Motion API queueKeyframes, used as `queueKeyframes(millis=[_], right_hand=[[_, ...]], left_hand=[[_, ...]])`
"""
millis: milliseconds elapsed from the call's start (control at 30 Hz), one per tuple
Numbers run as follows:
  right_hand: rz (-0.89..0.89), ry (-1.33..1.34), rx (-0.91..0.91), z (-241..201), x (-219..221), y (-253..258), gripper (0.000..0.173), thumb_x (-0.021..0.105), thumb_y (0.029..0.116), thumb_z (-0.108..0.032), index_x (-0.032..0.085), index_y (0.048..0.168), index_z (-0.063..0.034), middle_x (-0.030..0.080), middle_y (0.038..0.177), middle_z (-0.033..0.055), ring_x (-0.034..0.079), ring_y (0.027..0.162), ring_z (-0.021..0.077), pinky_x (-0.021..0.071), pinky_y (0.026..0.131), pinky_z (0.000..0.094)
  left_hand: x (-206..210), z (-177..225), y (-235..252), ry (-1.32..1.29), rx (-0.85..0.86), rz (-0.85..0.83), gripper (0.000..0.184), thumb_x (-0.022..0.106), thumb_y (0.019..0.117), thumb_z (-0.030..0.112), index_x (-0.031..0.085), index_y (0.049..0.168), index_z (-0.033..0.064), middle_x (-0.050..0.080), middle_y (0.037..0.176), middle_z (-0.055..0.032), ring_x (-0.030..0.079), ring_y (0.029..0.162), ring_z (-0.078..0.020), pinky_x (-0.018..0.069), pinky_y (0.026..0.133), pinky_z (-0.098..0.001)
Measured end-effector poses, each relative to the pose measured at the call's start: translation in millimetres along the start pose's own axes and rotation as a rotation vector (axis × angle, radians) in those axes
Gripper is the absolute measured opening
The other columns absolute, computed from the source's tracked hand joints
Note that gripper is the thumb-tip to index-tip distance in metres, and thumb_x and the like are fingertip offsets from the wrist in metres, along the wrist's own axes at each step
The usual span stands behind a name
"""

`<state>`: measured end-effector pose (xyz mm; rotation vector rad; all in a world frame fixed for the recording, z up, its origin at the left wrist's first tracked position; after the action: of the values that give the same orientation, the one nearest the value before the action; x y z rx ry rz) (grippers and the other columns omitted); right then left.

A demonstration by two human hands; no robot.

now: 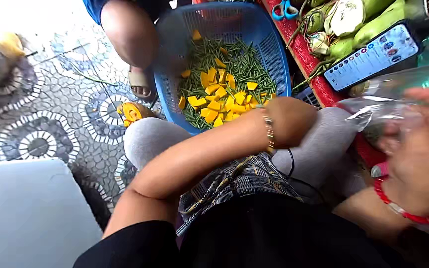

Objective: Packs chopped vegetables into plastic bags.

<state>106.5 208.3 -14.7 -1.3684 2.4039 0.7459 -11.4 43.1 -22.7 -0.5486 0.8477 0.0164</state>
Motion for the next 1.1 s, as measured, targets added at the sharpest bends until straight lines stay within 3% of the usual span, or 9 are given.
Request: queueKeyframes(millis=[100, 200, 300, 367, 500, 667, 867, 967, 1100], right_hand=[[-0.073, 0.193, 0.168, 30, 44, 5, 0.017, 0.050, 0.1027, -0.008, 0.063, 0.113, -0.0136, 0.065, 0.084, -0.0160, 0.055, 0.058, -0.0075, 0.0480, 0.050, 0.0126], [-0.168, 0.604, 0.424, 46, 87, 8, 0.025, 0.040, 0.1078, -0.017, 0.063, 0.099, -0.0193, 0.057, 0.065, -0.0118, 0.042, 0.042, -0.0041, 0.0385, 0.039, 0.0119], [-0.259, 0.871, 0.561, 57, 117, 12, 0.031, 0.032, 0.1119, -0.025, 0.057, 0.095, -0.0177, 0.051, 0.060, -0.0088, 0.038, 0.040, -0.0030, 0.0360, 0.037, 0.0117], [-0.269, 0.966, 0.677, 65, 128, 14, 0.037, 0.027, 0.1120, -0.028, 0.055, 0.089, -0.0192, 0.047, 0.055, -0.0095, 0.035, 0.037, -0.0029, 0.0328, 0.036, 0.0123], [-0.216, 1.019, 0.848, 78, 140, 15, 0.046, 0.028, 0.1116, -0.038, 0.054, 0.078, -0.0193, 0.042, 0.049, -0.0088, 0.032, 0.035, -0.0016, 0.0309, 0.036, 0.0135], [-0.079, 0.916, 0.804, 86, 139, 23, 0.040, 0.030, 0.1118, -0.031, 0.056, 0.083, -0.0194, 0.048, 0.052, -0.0081, 0.037, 0.037, 0.0000, 0.0334, 0.038, 0.0155], [-0.030, 0.661, 0.515, 86, 127, 28, 0.031, 0.030, 0.1121, -0.023, 0.055, 0.095, -0.0192, 0.044, 0.057, -0.0115, 0.034, 0.041, -0.0007, 0.0340, 0.041, 0.0160], [-0.196, 0.136, 0.216, 72, 127, 25, 0.031, 0.046, 0.1099, -0.025, 0.063, 0.105, 0.0004, 0.054, 0.073, -0.0003, 0.044, 0.052, 0.0030, 0.0422, 0.049, 0.0229], [-0.391, -0.092, 0.088, 47, 160, 9, 0.035, 0.053, 0.1071, -0.027, 0.063, 0.088, 0.0009, 0.053, 0.064, 0.0079, 0.051, 0.054, 0.0169, 0.0451, 0.052, 0.0393]], left_hand=[[16, -59, 17, -0.236, -0.123, 0.349, 0.092, 0.089, 0.0802, 0.037, 0.044, 0.150, -0.0024, 0.051, 0.138, -0.0317, 0.061, 0.118, -0.0444, 0.0521, 0.095, -0.0585], [40, -83, 26, -0.414, 0.070, 0.550, 0.116, 0.096, 0.0701, 0.036, 0.031, 0.161, 0.0019, 0.029, 0.163, -0.0304, 0.041, 0.144, -0.0447, 0.0408, 0.111, -0.0612], [60, -97, 20, -0.705, 0.244, 0.593, 0.037, 0.080, 0.0876, 0.013, 0.069, 0.119, -0.0033, 0.059, 0.143, -0.0192, 0.052, 0.138, -0.0262, 0.0428, 0.115, -0.0444], [75, -107, 15, -1.063, 0.164, 0.567, 0.009, 0.061, 0.0997, 0.005, 0.067, 0.101, -0.0019, 0.071, 0.113, -0.0049, 0.065, 0.108, -0.0064, 0.0527, 0.097, -0.0273], [106, -124, 6, -1.698, -0.088, 0.509, 0.033, 0.036, 0.1126, 0.028, 0.060, 0.114, 0.0048, 0.072, 0.089, -0.0026, 0.071, 0.081, -0.0126, 0.0615, 0.079, -0.0322], [124, -122, -22, -2.117, -0.079, 0.317, 0.089, 0.022, 0.0968, 0.081, 0.062, 0.130, 0.0084, 0.074, 0.108, -0.0091, 0.074, 0.095, -0.0210, 0.0626, 0.083, -0.0383], [137, -131, -55, -1.704, -0.309, 0.718, 0.054, 0.035, 0.1115, 0.046, 0.045, 0.147, 0.0059, 0.066, 0.128, -0.0109, 0.069, 0.109, -0.0194, 0.0583, 0.092, -0.0372], [122, -125, -68, -0.910, -0.371, 1.116, 0.080, 0.077, 0.0919, 0.031, 0.037, 0.154, 0.0004, 0.047, 0.153, -0.0196, 0.050, 0.138, -0.0259, 0.0453, 0.112, -0.0454], [89, -80, -50, -0.335, -0.136, 1.120, 0.090, 0.087, 0.0779, 0.048, 0.053, 0.143, -0.0035, 0.054, 0.145, -0.0259, 0.052, 0.135, -0.0391, 0.0452, 0.110, -0.0545]])
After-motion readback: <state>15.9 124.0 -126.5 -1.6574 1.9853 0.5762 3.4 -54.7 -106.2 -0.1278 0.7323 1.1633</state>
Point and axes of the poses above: each hand's wrist, its own y-axis towards the middle knuckle, its own x-axis out of the palm, z = x × y, the point moved 5 cm from there along y, towards the middle knuckle
